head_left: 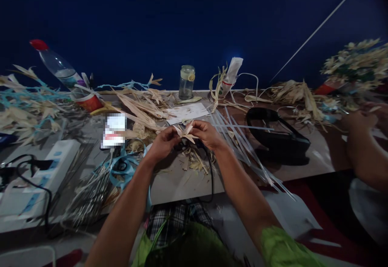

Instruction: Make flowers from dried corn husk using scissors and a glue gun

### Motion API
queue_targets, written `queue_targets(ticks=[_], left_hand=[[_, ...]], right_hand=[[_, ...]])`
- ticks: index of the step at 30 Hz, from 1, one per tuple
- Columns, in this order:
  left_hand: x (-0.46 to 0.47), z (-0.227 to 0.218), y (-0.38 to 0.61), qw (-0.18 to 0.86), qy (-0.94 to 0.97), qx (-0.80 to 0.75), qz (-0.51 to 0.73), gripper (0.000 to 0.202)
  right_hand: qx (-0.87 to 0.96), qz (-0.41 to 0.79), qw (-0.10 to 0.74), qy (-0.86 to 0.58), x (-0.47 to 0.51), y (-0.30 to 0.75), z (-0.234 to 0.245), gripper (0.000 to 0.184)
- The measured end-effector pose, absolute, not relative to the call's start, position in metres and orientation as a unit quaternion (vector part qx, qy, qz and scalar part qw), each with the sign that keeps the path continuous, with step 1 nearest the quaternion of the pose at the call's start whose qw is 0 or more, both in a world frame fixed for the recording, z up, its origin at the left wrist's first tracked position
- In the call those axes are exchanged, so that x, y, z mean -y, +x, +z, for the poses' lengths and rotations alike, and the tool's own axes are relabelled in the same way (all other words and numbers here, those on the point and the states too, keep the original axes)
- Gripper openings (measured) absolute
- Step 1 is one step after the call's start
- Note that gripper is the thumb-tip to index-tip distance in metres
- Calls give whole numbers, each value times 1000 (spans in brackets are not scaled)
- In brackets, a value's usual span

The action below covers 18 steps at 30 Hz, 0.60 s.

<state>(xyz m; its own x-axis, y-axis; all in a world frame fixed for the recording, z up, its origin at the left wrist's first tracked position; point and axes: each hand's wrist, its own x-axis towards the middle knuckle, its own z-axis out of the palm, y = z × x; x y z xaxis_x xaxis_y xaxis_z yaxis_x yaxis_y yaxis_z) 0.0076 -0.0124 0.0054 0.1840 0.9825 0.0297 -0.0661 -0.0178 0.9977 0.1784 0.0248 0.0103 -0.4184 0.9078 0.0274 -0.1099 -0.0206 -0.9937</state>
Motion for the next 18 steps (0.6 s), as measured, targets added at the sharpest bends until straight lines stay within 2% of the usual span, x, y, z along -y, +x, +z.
queue_targets(ticks=[18], left_hand=[[11,-4,6,570,527,-412,477,16]], right_hand=[[620,565,413,-355,-22,175,17,18]])
